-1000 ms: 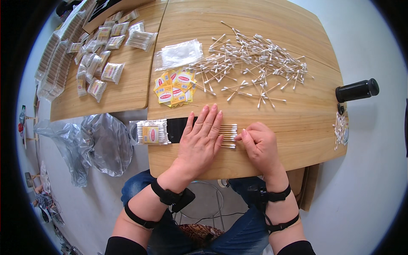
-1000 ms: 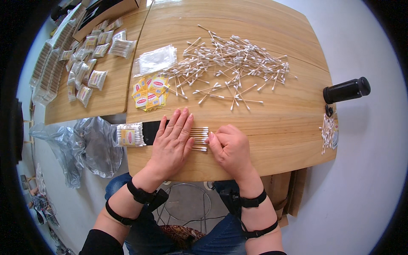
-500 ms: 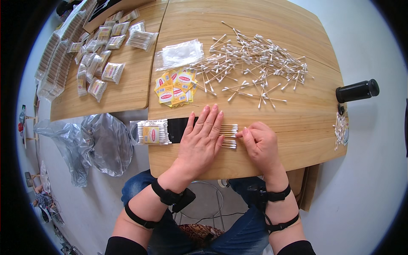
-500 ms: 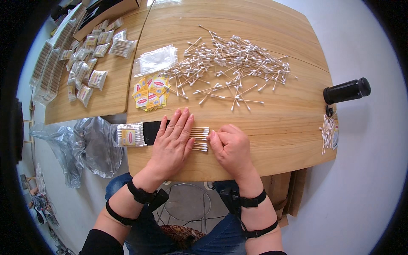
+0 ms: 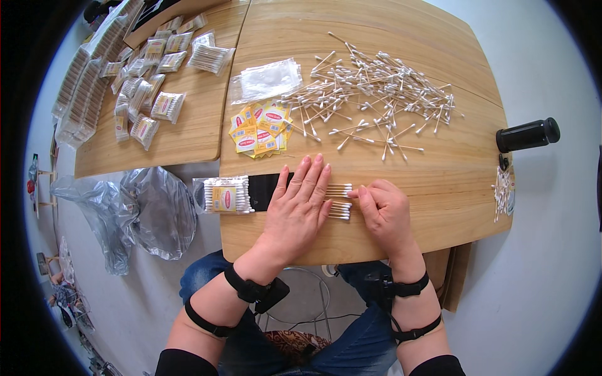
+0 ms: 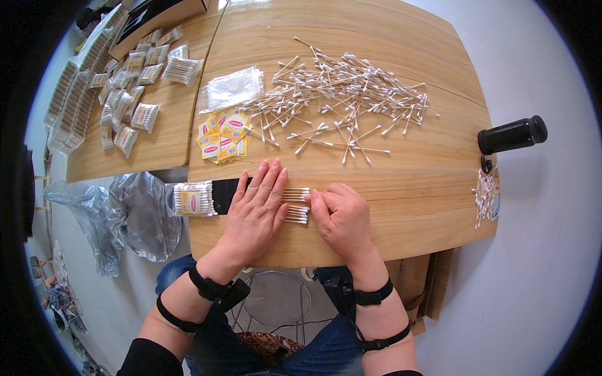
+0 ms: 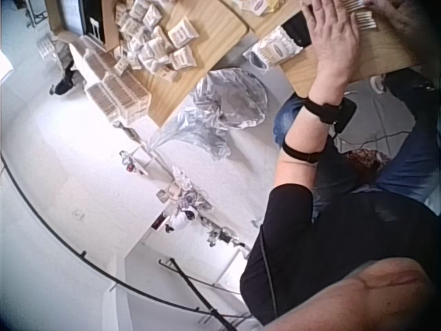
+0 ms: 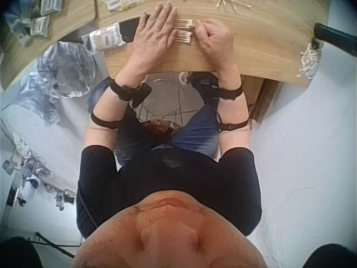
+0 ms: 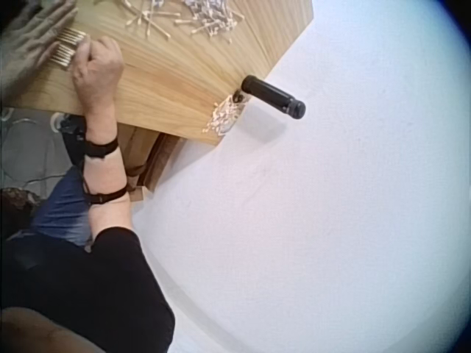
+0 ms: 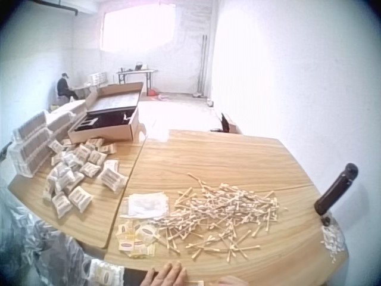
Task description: The recorder is organizing and packing cotton swabs into small plastic bags.
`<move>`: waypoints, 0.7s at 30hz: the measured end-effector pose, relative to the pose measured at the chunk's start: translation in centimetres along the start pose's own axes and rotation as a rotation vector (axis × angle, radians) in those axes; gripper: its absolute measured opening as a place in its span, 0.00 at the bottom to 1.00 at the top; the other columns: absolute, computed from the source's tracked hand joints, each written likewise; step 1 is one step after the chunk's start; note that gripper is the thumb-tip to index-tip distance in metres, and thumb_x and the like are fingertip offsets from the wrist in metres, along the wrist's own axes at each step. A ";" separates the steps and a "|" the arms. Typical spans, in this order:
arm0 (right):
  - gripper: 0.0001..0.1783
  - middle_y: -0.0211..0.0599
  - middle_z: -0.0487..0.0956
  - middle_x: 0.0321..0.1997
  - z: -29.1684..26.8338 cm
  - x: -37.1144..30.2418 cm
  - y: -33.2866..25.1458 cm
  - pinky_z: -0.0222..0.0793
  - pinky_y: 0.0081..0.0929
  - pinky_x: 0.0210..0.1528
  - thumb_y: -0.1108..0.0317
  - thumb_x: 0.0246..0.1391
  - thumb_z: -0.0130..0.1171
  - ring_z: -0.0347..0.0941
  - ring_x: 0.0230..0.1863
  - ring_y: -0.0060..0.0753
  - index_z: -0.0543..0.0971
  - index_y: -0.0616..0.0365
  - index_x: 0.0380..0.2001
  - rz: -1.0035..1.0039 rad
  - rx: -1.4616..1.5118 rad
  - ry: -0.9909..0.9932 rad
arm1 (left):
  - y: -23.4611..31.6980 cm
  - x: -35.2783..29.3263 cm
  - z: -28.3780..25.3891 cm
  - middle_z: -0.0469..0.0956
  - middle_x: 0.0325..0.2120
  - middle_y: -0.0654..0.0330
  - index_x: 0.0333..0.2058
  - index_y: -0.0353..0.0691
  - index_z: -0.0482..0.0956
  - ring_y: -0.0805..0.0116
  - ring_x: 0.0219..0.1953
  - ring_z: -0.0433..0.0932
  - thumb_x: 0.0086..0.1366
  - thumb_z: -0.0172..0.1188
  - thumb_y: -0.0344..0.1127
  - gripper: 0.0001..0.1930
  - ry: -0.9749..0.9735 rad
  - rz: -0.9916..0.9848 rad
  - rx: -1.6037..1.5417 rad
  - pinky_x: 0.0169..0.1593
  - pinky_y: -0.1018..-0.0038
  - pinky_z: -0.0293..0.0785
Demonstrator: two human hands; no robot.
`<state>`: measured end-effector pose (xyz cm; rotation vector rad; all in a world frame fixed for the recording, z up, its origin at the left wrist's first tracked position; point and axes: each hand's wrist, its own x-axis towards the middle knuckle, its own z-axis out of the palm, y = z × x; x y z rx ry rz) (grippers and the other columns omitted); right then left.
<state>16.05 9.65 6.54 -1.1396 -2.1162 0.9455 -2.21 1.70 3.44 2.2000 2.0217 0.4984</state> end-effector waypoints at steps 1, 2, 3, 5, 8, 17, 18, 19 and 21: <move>0.12 0.39 0.75 0.22 0.0 0.0 -0.1 0.68 0.31 0.32 0.71 0.65 0.56 0.71 0.26 0.36 0.88 0.62 0.32 -0.002 -0.001 0.000 | 0.0 0.0 -0.1 0.57 0.73 0.55 0.71 0.39 0.61 0.59 0.76 0.52 0.72 0.54 0.44 0.32 0.001 -0.001 0.002 0.76 0.56 0.41; 0.12 0.39 0.75 0.22 0.0 0.1 0.0 0.67 0.31 0.32 0.71 0.65 0.56 0.71 0.26 0.36 0.87 0.62 0.32 -0.015 -0.006 0.000 | 0.0 0.0 0.0 0.57 0.73 0.55 0.71 0.39 0.61 0.59 0.76 0.52 0.72 0.54 0.44 0.32 0.000 0.000 0.002 0.76 0.56 0.41; 0.12 0.39 0.75 0.22 -0.1 0.1 0.2 0.67 0.32 0.32 0.71 0.65 0.56 0.71 0.26 0.36 0.87 0.62 0.32 -0.028 -0.012 0.000 | 0.1 0.1 0.0 0.57 0.73 0.55 0.71 0.39 0.61 0.59 0.76 0.52 0.72 0.54 0.44 0.32 0.001 -0.001 0.002 0.76 0.56 0.41; 0.12 0.40 0.75 0.22 -0.1 0.1 0.5 0.67 0.32 0.32 0.71 0.65 0.56 0.71 0.26 0.36 0.87 0.62 0.32 -0.035 -0.025 -0.007 | 0.1 0.2 0.0 0.57 0.73 0.55 0.71 0.39 0.61 0.60 0.76 0.53 0.71 0.54 0.44 0.32 0.001 -0.001 0.002 0.76 0.56 0.41; 0.11 0.40 0.74 0.21 0.2 0.2 0.1 0.67 0.35 0.30 0.70 0.63 0.58 0.71 0.25 0.40 0.86 0.61 0.29 -0.030 0.000 0.031 | 0.1 0.1 0.0 0.58 0.73 0.55 0.70 0.39 0.61 0.60 0.76 0.53 0.71 0.54 0.44 0.32 -0.004 -0.008 -0.004 0.76 0.56 0.42; 0.07 0.41 0.77 0.27 0.4 0.1 -0.1 0.70 0.38 0.34 0.68 0.59 0.62 0.74 0.32 0.44 0.85 0.60 0.31 -0.022 -0.060 0.062 | 0.1 0.0 0.1 0.58 0.73 0.56 0.70 0.40 0.62 0.60 0.76 0.53 0.71 0.55 0.44 0.32 0.001 -0.009 -0.006 0.76 0.56 0.42; 0.08 0.43 0.79 0.34 0.4 0.1 -0.2 0.72 0.39 0.40 0.68 0.58 0.62 0.76 0.38 0.45 0.85 0.59 0.36 -0.017 -0.090 0.053 | 0.0 0.0 0.2 0.59 0.73 0.56 0.70 0.40 0.62 0.60 0.75 0.54 0.71 0.55 0.44 0.32 0.005 -0.011 -0.001 0.76 0.56 0.43; 0.08 0.43 0.79 0.34 0.6 0.1 -0.4 0.72 0.39 0.40 0.68 0.58 0.62 0.76 0.38 0.45 0.85 0.59 0.36 -0.020 -0.085 0.051 | 0.0 -0.1 0.3 0.59 0.72 0.56 0.70 0.40 0.63 0.60 0.75 0.54 0.71 0.55 0.44 0.32 0.009 -0.013 0.006 0.76 0.55 0.43; 0.23 0.50 0.76 0.57 0.9 0.4 -0.8 0.66 0.46 0.62 0.63 0.57 0.62 0.70 0.61 0.53 0.79 0.62 0.54 -0.229 -0.414 0.033 | -0.1 0.0 0.3 0.59 0.72 0.56 0.70 0.40 0.63 0.60 0.75 0.55 0.71 0.55 0.44 0.32 0.030 -0.010 0.004 0.76 0.55 0.44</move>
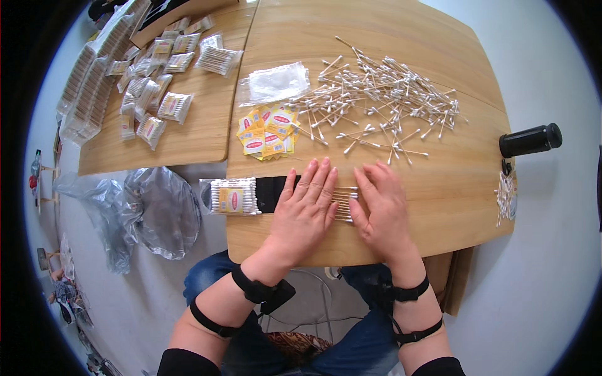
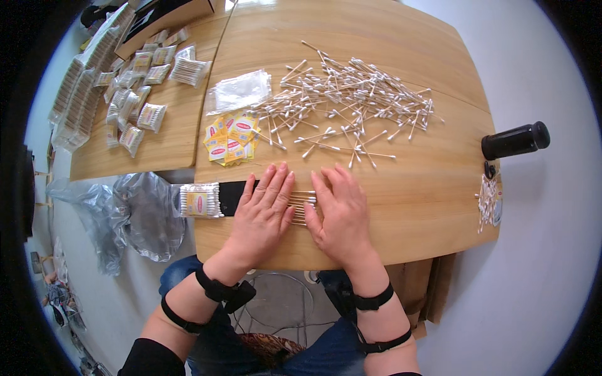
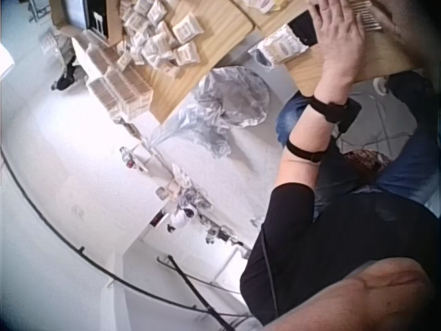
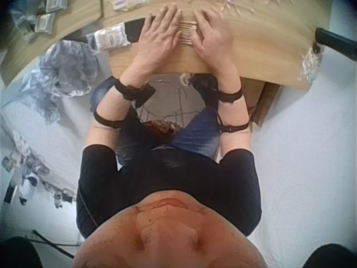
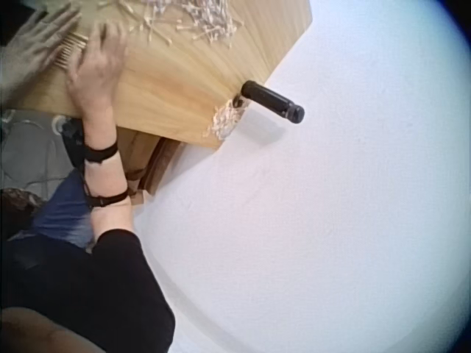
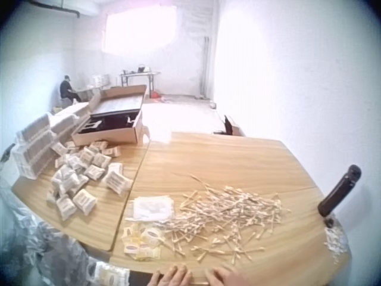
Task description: The recorder is organizing and packing cotton swabs into small plastic bags.
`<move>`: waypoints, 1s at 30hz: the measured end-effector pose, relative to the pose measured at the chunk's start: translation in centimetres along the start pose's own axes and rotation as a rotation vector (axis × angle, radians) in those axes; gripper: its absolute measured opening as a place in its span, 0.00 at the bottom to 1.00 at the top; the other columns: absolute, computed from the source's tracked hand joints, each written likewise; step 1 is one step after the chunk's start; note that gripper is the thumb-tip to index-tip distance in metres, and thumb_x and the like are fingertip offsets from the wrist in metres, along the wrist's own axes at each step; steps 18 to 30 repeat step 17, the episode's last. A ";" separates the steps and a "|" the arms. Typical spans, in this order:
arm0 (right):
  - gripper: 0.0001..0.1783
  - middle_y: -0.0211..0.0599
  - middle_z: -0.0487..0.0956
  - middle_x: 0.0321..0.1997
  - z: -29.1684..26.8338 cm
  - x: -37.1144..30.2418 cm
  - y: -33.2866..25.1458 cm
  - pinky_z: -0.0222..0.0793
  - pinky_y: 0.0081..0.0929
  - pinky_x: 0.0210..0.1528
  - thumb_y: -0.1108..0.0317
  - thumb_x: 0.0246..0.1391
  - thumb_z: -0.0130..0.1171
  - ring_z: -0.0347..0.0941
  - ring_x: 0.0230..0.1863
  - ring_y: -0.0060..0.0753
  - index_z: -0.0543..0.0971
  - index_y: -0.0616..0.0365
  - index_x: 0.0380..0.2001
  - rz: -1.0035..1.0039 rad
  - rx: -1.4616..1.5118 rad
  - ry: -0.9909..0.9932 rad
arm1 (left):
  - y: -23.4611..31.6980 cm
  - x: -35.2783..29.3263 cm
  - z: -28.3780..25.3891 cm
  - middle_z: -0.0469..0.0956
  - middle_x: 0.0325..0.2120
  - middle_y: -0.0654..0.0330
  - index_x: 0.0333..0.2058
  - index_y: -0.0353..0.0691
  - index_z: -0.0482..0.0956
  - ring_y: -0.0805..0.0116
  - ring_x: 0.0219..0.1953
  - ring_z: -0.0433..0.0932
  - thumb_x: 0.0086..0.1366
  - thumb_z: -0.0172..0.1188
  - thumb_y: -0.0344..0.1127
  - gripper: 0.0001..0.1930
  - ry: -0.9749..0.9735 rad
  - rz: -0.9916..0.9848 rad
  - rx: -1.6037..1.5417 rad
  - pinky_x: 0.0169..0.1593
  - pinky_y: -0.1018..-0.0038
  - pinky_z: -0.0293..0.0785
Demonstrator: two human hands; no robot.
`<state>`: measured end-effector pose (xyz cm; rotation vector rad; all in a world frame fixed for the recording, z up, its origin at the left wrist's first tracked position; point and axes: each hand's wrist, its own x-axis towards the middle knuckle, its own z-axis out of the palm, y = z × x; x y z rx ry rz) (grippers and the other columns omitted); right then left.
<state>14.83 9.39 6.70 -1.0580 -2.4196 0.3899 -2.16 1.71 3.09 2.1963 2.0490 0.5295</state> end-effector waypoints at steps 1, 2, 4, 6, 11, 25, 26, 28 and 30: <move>0.23 0.50 0.76 0.57 0.2 -0.2 -0.2 0.66 0.46 0.62 0.63 0.57 0.62 0.70 0.61 0.53 0.79 0.62 0.54 -0.008 0.006 0.005 | 0.0 0.0 0.1 0.60 0.72 0.56 0.69 0.40 0.64 0.60 0.75 0.55 0.70 0.56 0.43 0.32 0.017 0.005 -0.007 0.76 0.55 0.45; 0.29 0.52 0.71 0.64 0.2 -0.6 -0.3 0.56 0.50 0.68 0.61 0.58 0.60 0.63 0.68 0.54 0.74 0.64 0.60 -0.019 -0.043 -0.122 | 0.1 0.1 0.2 0.61 0.71 0.55 0.69 0.39 0.64 0.60 0.74 0.56 0.70 0.55 0.43 0.31 0.027 0.004 -0.014 0.75 0.55 0.46; 0.36 0.54 0.65 0.71 0.5 -1.1 -0.9 0.46 0.54 0.75 0.59 0.58 0.59 0.56 0.75 0.56 0.68 0.67 0.66 -0.058 -0.079 -0.225 | -0.1 0.1 0.1 0.61 0.71 0.55 0.69 0.39 0.64 0.60 0.74 0.57 0.70 0.55 0.43 0.31 0.041 -0.001 -0.013 0.75 0.54 0.46; 0.38 0.55 0.63 0.73 0.4 -1.7 -1.5 0.41 0.57 0.77 0.57 0.60 0.57 0.54 0.76 0.53 0.65 0.69 0.67 -0.031 -0.105 -0.294 | 0.1 0.2 0.2 0.62 0.71 0.54 0.68 0.39 0.65 0.59 0.74 0.58 0.71 0.53 0.42 0.30 0.039 -0.009 -0.045 0.75 0.54 0.46; 0.36 0.54 0.64 0.73 1.6 -1.9 -2.0 0.41 0.57 0.77 0.57 0.61 0.55 0.54 0.77 0.51 0.65 0.66 0.68 -0.043 -0.245 -0.213 | 0.1 0.2 0.9 0.63 0.70 0.53 0.68 0.39 0.66 0.59 0.73 0.59 0.72 0.51 0.44 0.29 0.092 -0.018 -0.045 0.75 0.54 0.47; 0.38 0.53 0.63 0.74 3.9 -2.3 -0.7 0.38 0.64 0.76 0.53 0.63 0.53 0.54 0.77 0.53 0.63 0.65 0.70 -0.006 -0.250 -0.241 | -1.1 0.0 3.4 0.63 0.70 0.53 0.68 0.41 0.66 0.60 0.74 0.58 0.74 0.48 0.50 0.30 0.069 -0.011 0.025 0.76 0.54 0.44; 0.38 0.53 0.63 0.74 3.9 -2.3 -0.7 0.38 0.64 0.76 0.53 0.63 0.53 0.54 0.77 0.53 0.63 0.65 0.70 -0.006 -0.250 -0.241 | -1.1 0.0 3.4 0.63 0.70 0.53 0.68 0.41 0.66 0.60 0.74 0.58 0.74 0.48 0.50 0.30 0.069 -0.011 0.025 0.76 0.54 0.44; 0.38 0.53 0.63 0.74 3.9 -2.3 -0.7 0.38 0.64 0.76 0.53 0.63 0.53 0.54 0.77 0.53 0.63 0.65 0.70 -0.006 -0.250 -0.241 | -1.1 0.0 3.4 0.63 0.70 0.53 0.68 0.41 0.66 0.60 0.74 0.58 0.74 0.48 0.50 0.30 0.069 -0.011 0.025 0.76 0.54 0.44; 0.38 0.53 0.63 0.74 3.9 -2.3 -0.7 0.38 0.64 0.76 0.53 0.63 0.53 0.54 0.77 0.53 0.63 0.65 0.70 -0.006 -0.250 -0.241 | -1.1 0.0 3.4 0.63 0.70 0.53 0.68 0.41 0.66 0.60 0.74 0.58 0.74 0.48 0.50 0.30 0.069 -0.011 0.025 0.76 0.54 0.44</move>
